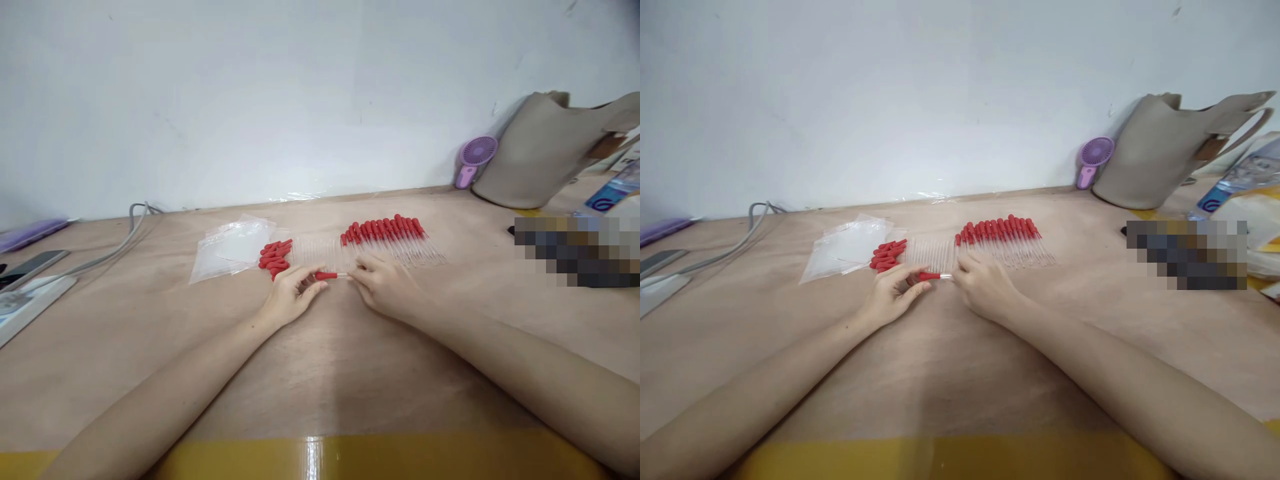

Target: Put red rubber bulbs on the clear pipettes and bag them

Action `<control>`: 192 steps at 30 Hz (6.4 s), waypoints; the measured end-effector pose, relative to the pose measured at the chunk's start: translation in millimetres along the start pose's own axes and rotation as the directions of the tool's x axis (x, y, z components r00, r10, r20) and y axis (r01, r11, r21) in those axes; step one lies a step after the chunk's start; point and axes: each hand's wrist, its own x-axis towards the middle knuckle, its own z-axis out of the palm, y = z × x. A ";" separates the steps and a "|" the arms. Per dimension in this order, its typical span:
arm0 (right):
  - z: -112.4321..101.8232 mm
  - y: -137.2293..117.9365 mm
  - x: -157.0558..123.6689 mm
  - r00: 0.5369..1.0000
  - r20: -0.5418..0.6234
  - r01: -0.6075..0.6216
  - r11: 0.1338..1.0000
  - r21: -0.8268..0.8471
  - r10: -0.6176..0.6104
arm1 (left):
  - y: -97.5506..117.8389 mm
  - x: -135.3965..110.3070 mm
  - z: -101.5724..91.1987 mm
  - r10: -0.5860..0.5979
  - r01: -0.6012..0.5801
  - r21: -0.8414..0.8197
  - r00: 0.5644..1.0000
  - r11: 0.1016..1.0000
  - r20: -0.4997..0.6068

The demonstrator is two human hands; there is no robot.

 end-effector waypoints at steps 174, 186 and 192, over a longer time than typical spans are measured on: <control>18.5 8.5 -15.9 0.997 -0.051 0.074 0.967 0.243 -0.063 | 8.4 -3.0 11.2 -0.073 0.083 -0.183 0.996 0.980 0.058; 21.5 6.0 -15.2 0.998 -0.020 0.064 0.965 0.254 -0.061 | 11.3 -0.8 9.4 0.002 0.002 -0.107 0.999 0.994 0.033; 21.7 4.3 -14.4 0.998 0.027 0.041 0.966 0.256 -0.050 | 12.0 -0.4 9.0 0.022 -0.019 -0.104 0.999 0.994 0.027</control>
